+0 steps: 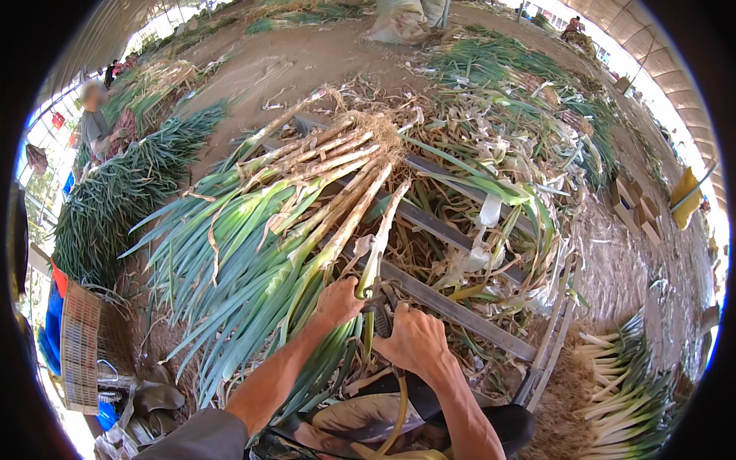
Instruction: The person trims leeks by cutting off roots and outer layers with a knife, then stacks the trimmed leeks. The person handles leeks one at a time, removes unwanted parts, and places the cleaned leeks into a growing pile.
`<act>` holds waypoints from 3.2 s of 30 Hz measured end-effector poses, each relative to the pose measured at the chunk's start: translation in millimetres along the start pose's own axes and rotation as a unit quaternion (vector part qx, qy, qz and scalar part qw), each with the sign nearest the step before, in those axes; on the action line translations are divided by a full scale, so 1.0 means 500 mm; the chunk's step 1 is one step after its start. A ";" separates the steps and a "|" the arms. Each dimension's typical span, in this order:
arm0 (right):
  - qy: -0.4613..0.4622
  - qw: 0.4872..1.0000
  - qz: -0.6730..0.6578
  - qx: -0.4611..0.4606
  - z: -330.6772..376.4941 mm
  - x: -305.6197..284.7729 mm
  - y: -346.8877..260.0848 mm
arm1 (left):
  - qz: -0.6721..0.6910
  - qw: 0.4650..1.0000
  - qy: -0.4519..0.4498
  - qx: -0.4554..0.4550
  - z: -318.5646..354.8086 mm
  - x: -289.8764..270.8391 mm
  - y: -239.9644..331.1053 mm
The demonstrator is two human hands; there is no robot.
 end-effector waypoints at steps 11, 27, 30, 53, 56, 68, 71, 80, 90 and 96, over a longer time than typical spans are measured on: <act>0.041 0.997 -0.033 0.060 -0.124 0.034 0.056 | 0.009 1.000 -0.016 -0.007 0.009 -0.007 -0.002; 0.016 0.992 -0.096 0.075 -0.147 -0.016 0.061 | 0.119 0.992 -0.001 -0.042 -0.002 0.000 -0.058; 0.002 0.993 -0.101 0.061 -0.051 -0.037 0.068 | 0.252 0.966 0.027 -0.050 -0.008 -0.033 -0.009; 0.002 0.995 -0.098 -0.024 0.086 -0.042 0.003 | -0.135 0.953 0.265 0.055 0.057 -0.170 -0.001; -0.008 0.993 -0.089 -0.076 0.065 -0.004 -0.033 | -0.138 0.961 0.233 0.047 0.023 -0.181 -0.059; -0.071 0.991 -0.084 -0.076 0.047 0.046 -0.052 | 0.363 0.931 0.014 -0.033 -0.071 -0.217 -0.015; -0.046 0.992 -0.092 -0.075 0.025 0.047 -0.063 | 0.395 0.918 -0.016 -0.015 -0.100 -0.240 0.011; 0.052 0.993 -0.101 -0.021 -0.063 0.023 -0.029 | 0.523 0.851 -0.044 0.035 -0.192 -0.323 0.233; 0.072 0.996 -0.059 0.003 -0.202 0.026 0.021 | 0.635 0.742 -0.014 0.214 -0.248 -0.534 0.384; 0.135 0.983 -0.119 0.020 -0.263 -0.014 0.059 | 0.171 0.979 0.112 0.024 -0.153 -0.278 0.007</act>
Point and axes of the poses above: each hand's wrist, its own z-axis away from the middle knuckle, its own x-axis out of the palm, y = z × x, the point moved 9 cm from there along -z, towards the middle knuckle, and after that the axes turned 2 degrees about y, right-handed, at the moved point
